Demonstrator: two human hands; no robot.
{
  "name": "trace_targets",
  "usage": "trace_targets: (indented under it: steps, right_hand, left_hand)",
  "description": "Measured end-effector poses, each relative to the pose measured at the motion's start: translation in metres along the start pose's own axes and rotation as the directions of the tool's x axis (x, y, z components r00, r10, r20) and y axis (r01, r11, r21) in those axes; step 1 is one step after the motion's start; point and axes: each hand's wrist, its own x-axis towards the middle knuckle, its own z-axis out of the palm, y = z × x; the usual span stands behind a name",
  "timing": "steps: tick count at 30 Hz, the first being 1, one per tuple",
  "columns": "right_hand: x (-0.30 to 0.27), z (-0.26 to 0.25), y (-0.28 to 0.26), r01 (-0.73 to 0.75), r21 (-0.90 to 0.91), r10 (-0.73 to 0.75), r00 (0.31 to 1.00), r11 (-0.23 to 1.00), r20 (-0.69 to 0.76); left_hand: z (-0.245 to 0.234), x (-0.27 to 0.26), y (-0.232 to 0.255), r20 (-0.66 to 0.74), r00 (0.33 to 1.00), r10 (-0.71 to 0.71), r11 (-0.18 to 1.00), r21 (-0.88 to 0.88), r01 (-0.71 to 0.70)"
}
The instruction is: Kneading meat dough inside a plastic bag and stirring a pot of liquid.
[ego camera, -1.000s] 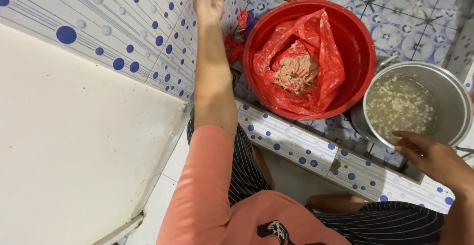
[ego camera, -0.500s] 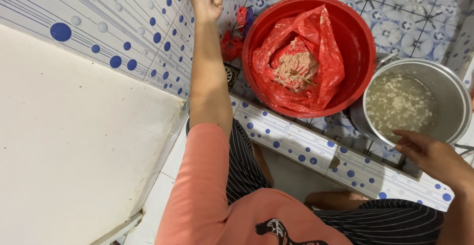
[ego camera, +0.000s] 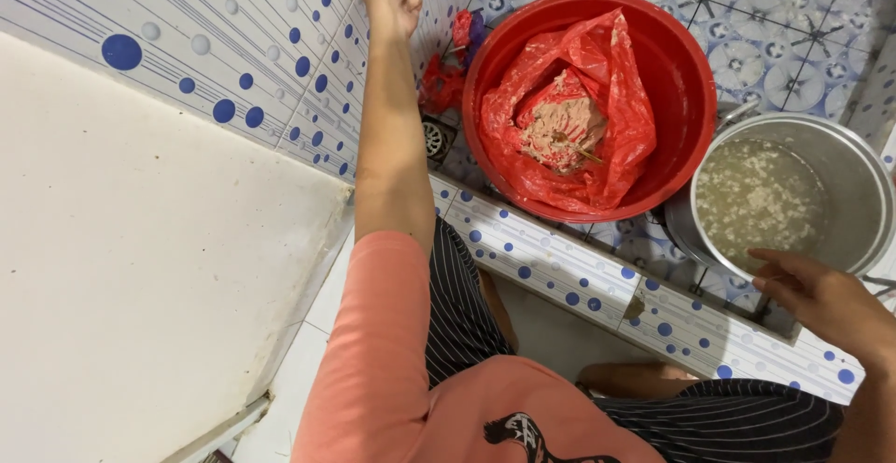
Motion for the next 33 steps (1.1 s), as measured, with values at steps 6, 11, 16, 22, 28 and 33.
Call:
trace_targets:
  steps: [6,11,16,22,28,33]
  right_hand:
    - [0.006,0.003,0.011,-0.014,0.019,0.014,1.0,1.0,0.004]
    - [0.009,0.004,0.016,-0.01,0.003,0.01,1.0,1.0,0.013]
    - [0.003,0.001,0.006,-0.022,-0.002,0.022,1.0,1.0,0.017]
    - [-0.003,-0.001,-0.002,-0.055,0.002,0.055,0.998,0.998,0.021]
    - [0.004,0.003,0.011,-0.034,-0.004,0.034,0.999,0.999,0.009]
    - [0.004,0.004,0.01,-0.045,-0.01,0.046,0.999,0.999,0.019]
  left_hand:
    - [0.004,-0.002,0.003,0.047,0.999,0.013,0.998,-0.06,-0.01]
    - [0.019,-0.033,0.015,-0.112,0.985,0.13,0.944,0.318,-0.088]
    - [0.015,-0.025,0.013,-0.084,0.986,0.142,0.944,0.31,-0.109]
    - [0.012,-0.011,0.011,-0.073,0.994,0.079,0.97,0.237,-0.06]
    - [0.015,-0.013,0.014,-0.021,0.999,0.035,0.982,0.187,-0.03]
    - [0.013,-0.011,0.012,0.019,0.998,0.067,0.964,0.257,-0.07]
